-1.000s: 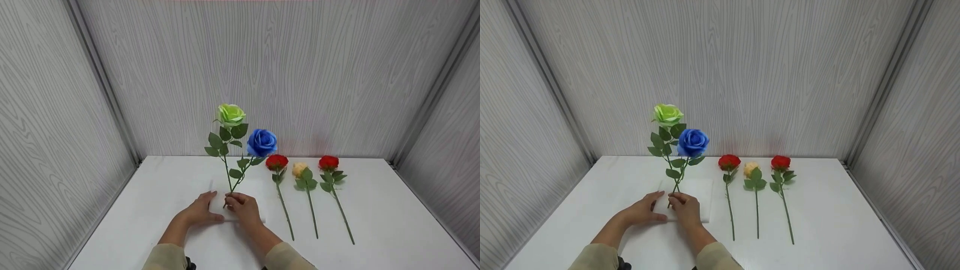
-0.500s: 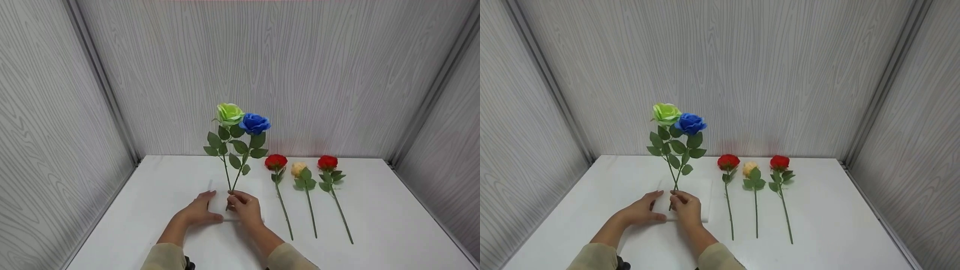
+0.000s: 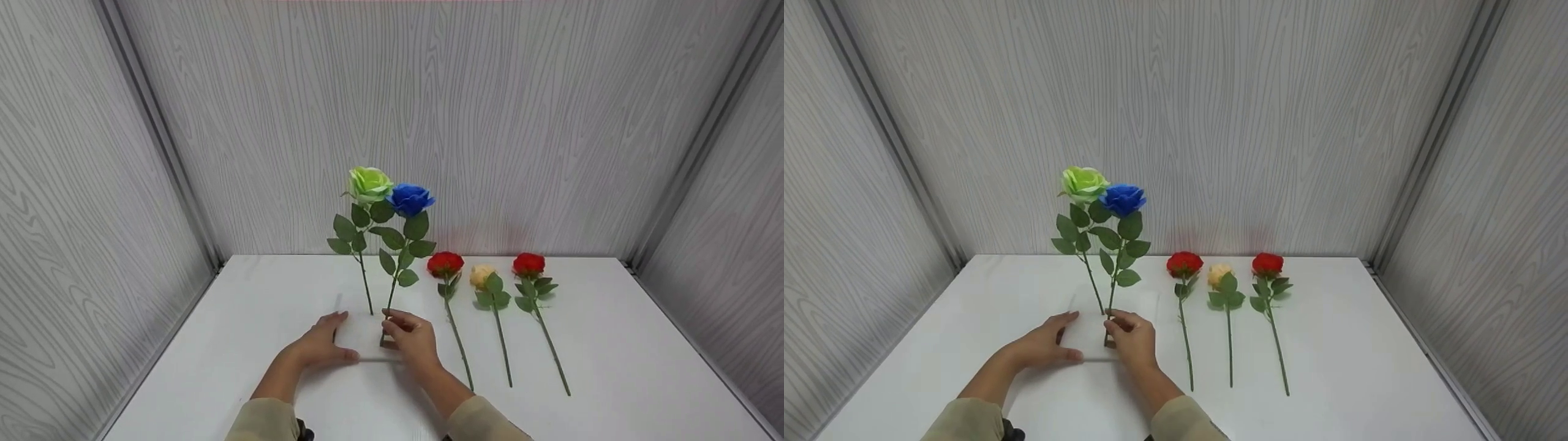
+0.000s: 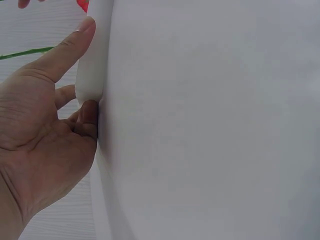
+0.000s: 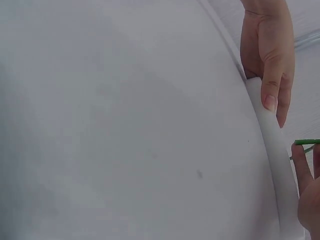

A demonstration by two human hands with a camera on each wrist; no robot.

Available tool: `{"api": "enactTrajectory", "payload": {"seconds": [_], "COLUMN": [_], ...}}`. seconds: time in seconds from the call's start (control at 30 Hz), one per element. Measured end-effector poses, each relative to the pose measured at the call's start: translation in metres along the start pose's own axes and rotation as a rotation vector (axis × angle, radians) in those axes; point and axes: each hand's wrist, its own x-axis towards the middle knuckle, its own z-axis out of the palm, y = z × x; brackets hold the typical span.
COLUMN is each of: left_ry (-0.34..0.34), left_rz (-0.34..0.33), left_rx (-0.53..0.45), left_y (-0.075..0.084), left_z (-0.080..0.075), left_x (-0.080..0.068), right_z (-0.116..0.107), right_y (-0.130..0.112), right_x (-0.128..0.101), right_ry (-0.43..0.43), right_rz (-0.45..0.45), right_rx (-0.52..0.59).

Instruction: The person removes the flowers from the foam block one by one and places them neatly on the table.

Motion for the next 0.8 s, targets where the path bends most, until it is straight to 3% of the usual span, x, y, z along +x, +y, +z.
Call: {"api": "enactTrajectory", "payload": {"seconds": [0.37,0.6,0.8], "left_ry": [-0.022,-0.029,-0.027], "left_rz": [-0.024,-0.024,-0.01], "left_rx": [-0.013,-0.025,-0.022], "left_y": [0.0,0.001,0.0], "left_z": [-0.001,-0.002,-0.002], "left_x": [0.0,-0.002,-0.002], "right_z": [-0.025,-0.041,-0.053], "right_y": [-0.002,-0.002,-0.001], "right_x": [0.004,0.005,0.006], "right_ry": [0.028,0.055,0.081], "right_rz": [-0.01,-0.03,-0.043], "right_rx": [0.023,-0.054,-0.034]}}
